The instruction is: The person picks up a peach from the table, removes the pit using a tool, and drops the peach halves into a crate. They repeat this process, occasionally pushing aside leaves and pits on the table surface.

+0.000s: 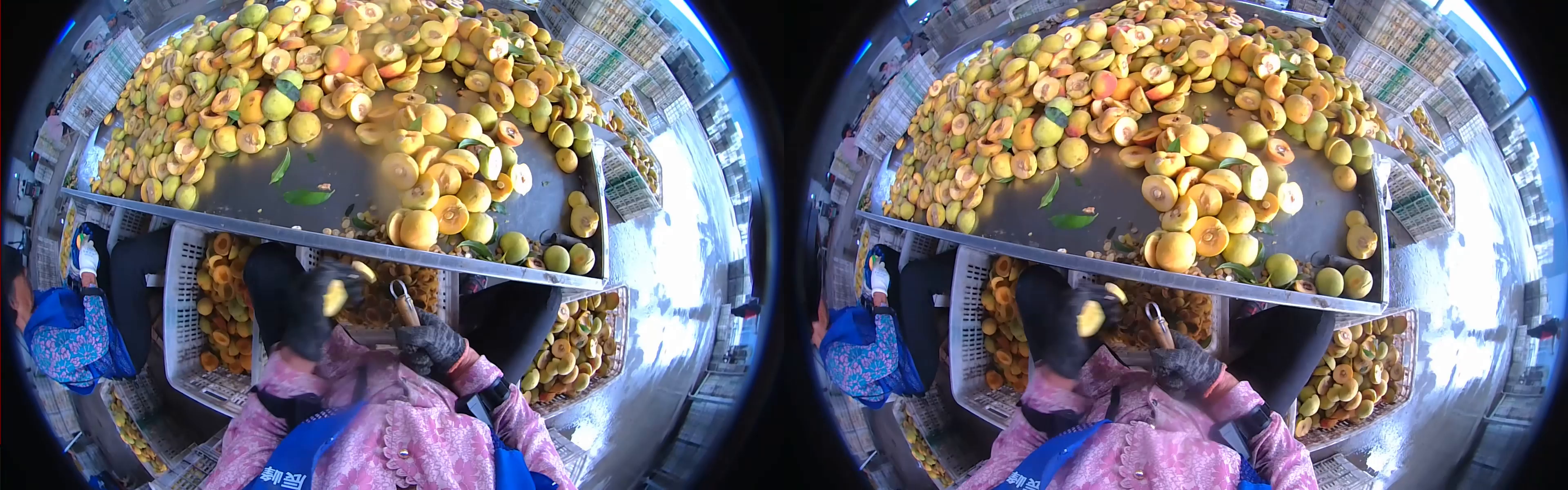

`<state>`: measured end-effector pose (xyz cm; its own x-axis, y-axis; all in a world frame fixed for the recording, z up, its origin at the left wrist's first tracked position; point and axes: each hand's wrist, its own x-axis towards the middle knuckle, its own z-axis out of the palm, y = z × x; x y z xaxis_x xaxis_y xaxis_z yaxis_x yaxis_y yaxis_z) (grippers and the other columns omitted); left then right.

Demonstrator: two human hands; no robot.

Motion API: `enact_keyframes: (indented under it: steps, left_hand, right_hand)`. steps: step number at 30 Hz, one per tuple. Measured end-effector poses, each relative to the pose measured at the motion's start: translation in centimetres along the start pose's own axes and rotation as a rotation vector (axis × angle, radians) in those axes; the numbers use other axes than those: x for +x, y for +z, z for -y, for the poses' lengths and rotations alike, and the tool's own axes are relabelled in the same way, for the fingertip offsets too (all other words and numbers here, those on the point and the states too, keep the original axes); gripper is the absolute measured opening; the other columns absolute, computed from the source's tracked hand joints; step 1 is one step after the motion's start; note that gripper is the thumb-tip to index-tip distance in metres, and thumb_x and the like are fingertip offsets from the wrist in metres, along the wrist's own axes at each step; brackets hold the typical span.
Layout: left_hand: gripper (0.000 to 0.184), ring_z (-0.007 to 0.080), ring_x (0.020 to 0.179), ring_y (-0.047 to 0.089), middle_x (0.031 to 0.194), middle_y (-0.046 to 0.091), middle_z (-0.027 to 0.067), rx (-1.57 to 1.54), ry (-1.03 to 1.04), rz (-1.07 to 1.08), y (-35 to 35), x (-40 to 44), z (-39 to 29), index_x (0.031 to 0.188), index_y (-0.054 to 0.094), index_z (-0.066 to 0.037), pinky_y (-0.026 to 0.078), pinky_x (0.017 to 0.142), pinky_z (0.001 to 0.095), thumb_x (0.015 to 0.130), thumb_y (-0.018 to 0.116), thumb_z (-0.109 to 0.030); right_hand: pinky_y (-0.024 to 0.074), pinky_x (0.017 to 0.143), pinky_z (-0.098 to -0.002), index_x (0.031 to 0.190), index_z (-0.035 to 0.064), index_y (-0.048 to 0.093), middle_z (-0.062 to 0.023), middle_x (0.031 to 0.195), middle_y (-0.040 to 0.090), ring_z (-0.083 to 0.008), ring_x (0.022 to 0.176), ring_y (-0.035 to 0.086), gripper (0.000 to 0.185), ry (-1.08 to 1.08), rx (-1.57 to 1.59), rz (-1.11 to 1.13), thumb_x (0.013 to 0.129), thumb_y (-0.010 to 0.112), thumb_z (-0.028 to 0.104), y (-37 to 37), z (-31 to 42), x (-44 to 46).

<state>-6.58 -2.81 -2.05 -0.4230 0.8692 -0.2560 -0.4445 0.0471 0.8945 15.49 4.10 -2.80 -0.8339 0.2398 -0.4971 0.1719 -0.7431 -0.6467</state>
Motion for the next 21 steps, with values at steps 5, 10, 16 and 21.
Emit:
enact_keyframes:
  steps: [5,10,16,21]
  left_hand:
    - [0.021,0.0243,0.086,0.061,0.09,0.064,0.0129,1.218,0.526,-0.468,-7.9,-1.0,-7.7,0.099,0.061,-0.001,0.048,0.078,0.0356,0.085,0.058,-0.017]
    - [0.024,0.0272,0.087,0.061,0.097,0.063,0.0152,1.294,0.587,-0.441,-4.1,1.7,-9.0,0.099,0.062,-0.004,0.047,0.082,0.036,0.08,0.066,-0.017]
    - [0.037,0.0327,0.092,0.061,0.102,0.063,0.0191,1.288,0.403,0.267,7.2,8.9,-4.1,0.111,0.06,-0.006,0.048,0.081,0.0389,0.079,0.06,-0.025]
    - [0.04,0.028,0.089,0.061,0.097,0.064,0.0168,1.138,0.142,0.396,8.2,11.7,-2.7,0.113,0.06,-0.007,0.047,0.081,0.0369,0.074,0.056,-0.016]
  right_hand:
    - [0.0435,0.059,-0.0403,0.084,0.005,0.056,-0.0146,0.071,0.055,-0.0297,0.067,0.052,0.023,-0.424,-1.072,-0.152,0.074,0.064,0.024,-3.6,-2.7,0.6]
    - [0.0403,0.049,-0.0288,0.084,0.0031,0.058,-0.0023,0.063,0.054,-0.0123,0.055,0.05,0.017,-0.584,-1.048,-0.228,0.079,0.058,0.02,-5.6,-6.7,2.1]
    - [0.0382,0.048,-0.0295,0.077,0.0042,0.056,-0.0014,0.059,0.051,-0.0121,0.053,0.048,0.014,-0.504,-0.867,-0.298,0.078,0.058,0.018,-5.9,-6.5,1.5]
    - [0.0371,0.047,-0.0288,0.078,0.0042,0.055,-0.0012,0.059,0.051,-0.0119,0.051,0.046,0.012,-0.557,-0.946,-0.353,0.078,0.057,0.016,-6.1,-5.7,0.2]
